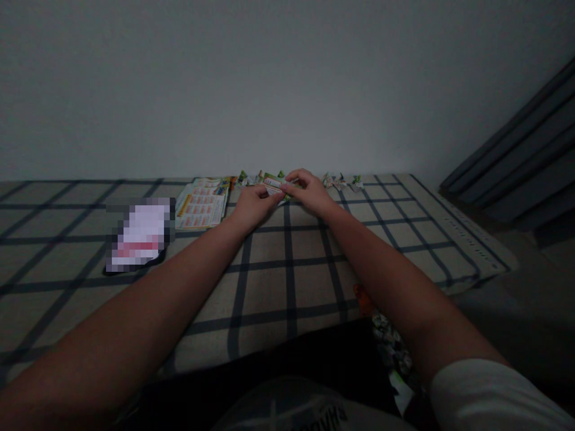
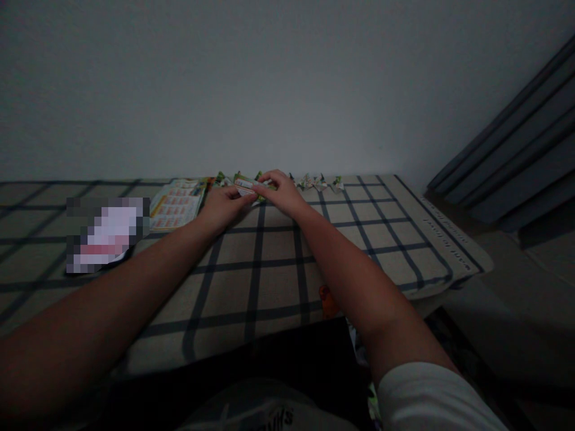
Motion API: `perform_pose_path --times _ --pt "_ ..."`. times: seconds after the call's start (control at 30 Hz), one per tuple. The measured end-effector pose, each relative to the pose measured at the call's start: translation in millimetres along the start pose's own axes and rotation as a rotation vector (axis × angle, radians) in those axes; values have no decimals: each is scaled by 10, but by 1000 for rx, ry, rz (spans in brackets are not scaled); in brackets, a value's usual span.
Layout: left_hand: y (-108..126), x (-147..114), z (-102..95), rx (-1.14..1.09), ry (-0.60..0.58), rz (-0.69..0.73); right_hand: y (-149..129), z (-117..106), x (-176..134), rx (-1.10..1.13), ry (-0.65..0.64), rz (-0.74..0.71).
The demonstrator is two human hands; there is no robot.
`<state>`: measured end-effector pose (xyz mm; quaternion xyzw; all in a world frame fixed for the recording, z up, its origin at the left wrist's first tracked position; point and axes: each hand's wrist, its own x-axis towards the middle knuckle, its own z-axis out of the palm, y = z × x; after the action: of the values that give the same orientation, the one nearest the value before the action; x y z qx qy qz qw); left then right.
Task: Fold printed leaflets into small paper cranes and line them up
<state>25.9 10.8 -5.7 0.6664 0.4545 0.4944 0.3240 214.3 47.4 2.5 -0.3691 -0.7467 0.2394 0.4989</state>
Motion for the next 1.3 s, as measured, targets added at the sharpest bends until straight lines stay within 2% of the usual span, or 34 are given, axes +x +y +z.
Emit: perform_pose_path --times 0.37,0.53,0.8,0.93,1.13,1.3 --pt "82 -54 -5 -65 -65 -111 -29 -22 16 -66 -16 -106" --pt "46 -28 12 -95 -22 -151 -68 -1 8 -43 -15 -123" --pt "-64 44 29 -174 141 -120 -171 21 -54 6 -36 -38" --pt "-29 41 36 -221 142 -103 -195 0 -54 27 -85 -2" --pt "56 42 34 -391 153 -213 -204 -29 -52 65 -147 35" --pt "28 28 42 -319 140 -168 -169 -11 -50 49 -161 26"
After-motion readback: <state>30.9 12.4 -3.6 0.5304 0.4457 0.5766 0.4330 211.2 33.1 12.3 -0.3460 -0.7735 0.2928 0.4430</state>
